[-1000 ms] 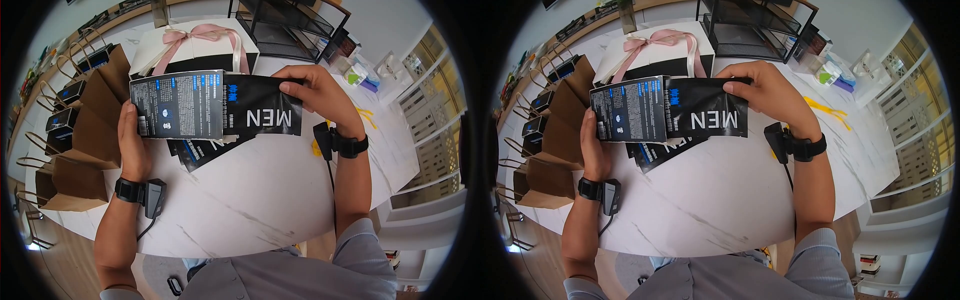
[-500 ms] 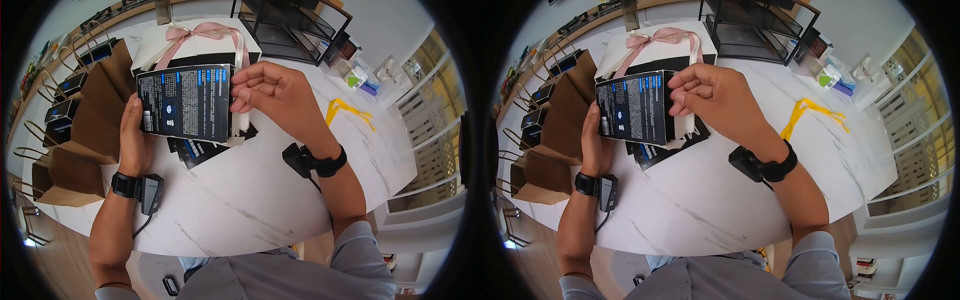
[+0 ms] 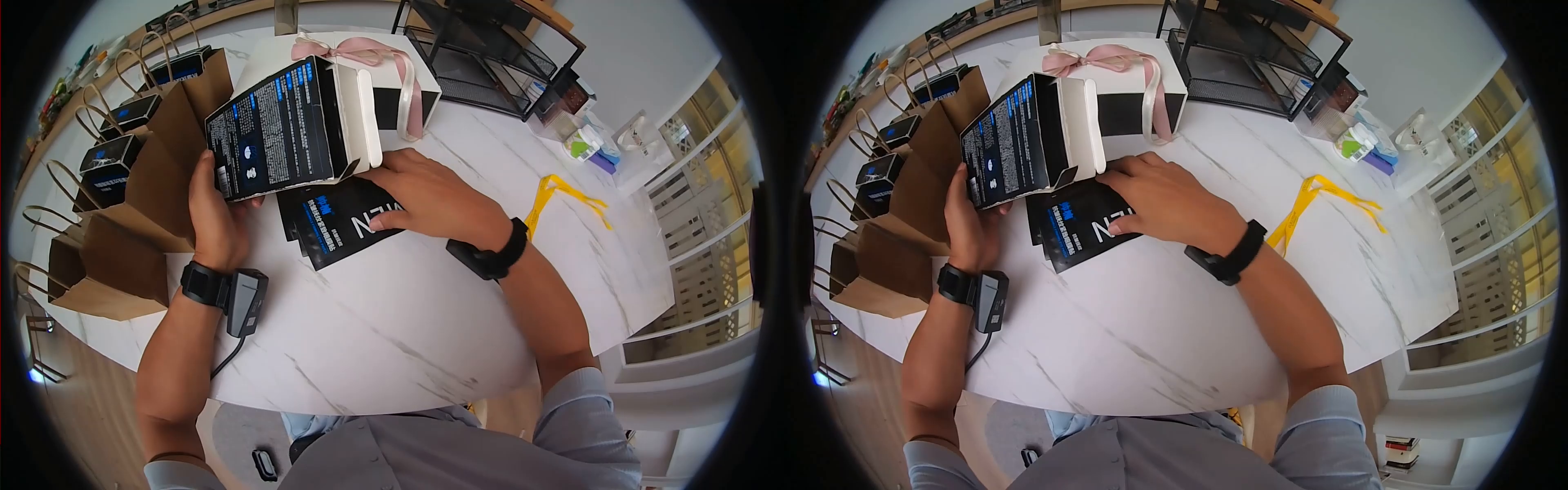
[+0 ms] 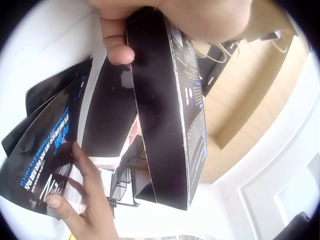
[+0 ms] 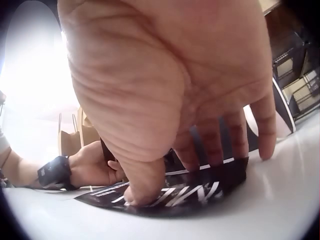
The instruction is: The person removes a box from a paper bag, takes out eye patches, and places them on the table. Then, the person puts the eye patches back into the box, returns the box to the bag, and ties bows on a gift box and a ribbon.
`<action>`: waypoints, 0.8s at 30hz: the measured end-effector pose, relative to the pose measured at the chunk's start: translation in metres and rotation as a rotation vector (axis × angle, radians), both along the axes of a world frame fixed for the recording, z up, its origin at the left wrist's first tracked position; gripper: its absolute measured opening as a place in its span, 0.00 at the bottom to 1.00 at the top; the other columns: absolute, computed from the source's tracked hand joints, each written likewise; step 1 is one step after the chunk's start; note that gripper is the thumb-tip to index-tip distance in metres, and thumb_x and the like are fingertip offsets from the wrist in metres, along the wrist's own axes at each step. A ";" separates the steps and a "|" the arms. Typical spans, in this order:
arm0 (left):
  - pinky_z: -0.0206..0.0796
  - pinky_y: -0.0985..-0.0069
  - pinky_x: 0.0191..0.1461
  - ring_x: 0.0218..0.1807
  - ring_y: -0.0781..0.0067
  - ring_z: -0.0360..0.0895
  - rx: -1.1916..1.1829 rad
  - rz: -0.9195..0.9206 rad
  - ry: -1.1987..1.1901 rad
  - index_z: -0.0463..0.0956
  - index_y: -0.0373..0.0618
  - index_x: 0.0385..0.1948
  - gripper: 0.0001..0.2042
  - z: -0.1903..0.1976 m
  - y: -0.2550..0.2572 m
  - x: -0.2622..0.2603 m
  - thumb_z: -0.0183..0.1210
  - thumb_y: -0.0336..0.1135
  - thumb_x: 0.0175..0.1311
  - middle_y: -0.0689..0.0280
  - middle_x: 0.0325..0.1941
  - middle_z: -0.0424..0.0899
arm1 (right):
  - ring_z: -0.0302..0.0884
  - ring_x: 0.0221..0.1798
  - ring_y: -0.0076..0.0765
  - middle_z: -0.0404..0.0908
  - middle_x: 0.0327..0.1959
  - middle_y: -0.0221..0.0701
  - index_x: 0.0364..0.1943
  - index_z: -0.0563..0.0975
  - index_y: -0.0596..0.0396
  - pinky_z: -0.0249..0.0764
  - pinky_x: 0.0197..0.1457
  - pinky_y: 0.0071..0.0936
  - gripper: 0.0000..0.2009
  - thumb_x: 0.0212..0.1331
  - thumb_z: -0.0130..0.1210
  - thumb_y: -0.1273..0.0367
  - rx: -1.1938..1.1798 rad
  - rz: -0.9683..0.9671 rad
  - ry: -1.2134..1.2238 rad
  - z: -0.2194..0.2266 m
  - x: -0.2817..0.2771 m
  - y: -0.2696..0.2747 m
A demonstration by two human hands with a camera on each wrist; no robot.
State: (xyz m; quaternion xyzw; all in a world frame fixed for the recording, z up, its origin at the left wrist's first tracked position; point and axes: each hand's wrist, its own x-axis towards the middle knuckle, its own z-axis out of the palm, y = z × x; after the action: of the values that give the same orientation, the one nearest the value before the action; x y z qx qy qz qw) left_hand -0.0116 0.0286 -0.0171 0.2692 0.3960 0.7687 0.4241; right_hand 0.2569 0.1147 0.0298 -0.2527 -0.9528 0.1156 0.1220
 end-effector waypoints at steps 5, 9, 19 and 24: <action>0.65 0.75 0.29 0.30 0.75 0.77 0.014 0.015 0.005 0.74 0.46 0.48 0.15 0.004 -0.002 0.002 0.42 0.45 0.79 0.68 0.35 0.84 | 0.77 0.53 0.49 0.81 0.46 0.43 0.49 0.80 0.62 0.73 0.58 0.37 0.28 0.42 0.75 0.63 0.066 -0.060 -0.060 0.005 -0.005 0.014; 0.65 0.75 0.29 0.31 0.75 0.78 0.053 0.012 -0.031 0.73 0.47 0.47 0.15 -0.003 0.003 -0.002 0.41 0.45 0.79 0.68 0.36 0.83 | 0.84 0.41 0.36 0.86 0.36 0.41 0.42 0.81 0.64 0.76 0.48 0.27 0.18 0.47 0.72 0.71 -0.302 -0.144 0.205 0.001 -0.001 0.027; 0.66 0.77 0.28 0.31 0.77 0.79 0.047 0.040 0.014 0.72 0.48 0.47 0.15 -0.001 0.004 -0.003 0.39 0.45 0.79 0.68 0.36 0.83 | 0.77 0.36 0.21 0.85 0.35 0.28 0.43 0.81 0.65 0.73 0.45 0.21 0.11 0.64 0.62 0.69 -0.170 -0.250 0.419 0.004 0.030 0.058; 0.67 0.78 0.28 0.31 0.78 0.79 0.068 0.054 0.018 0.72 0.49 0.47 0.15 -0.002 0.005 0.000 0.39 0.46 0.79 0.69 0.36 0.83 | 0.78 0.40 0.21 0.85 0.38 0.28 0.44 0.81 0.64 0.74 0.45 0.21 0.12 0.67 0.61 0.66 -0.253 -0.351 1.143 0.060 0.056 0.043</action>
State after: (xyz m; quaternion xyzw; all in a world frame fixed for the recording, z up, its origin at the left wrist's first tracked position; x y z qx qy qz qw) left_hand -0.0116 0.0336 -0.0189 0.2796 0.3808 0.7903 0.3903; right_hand 0.3130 0.1577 0.0901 -0.3163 -0.6595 0.3235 0.6003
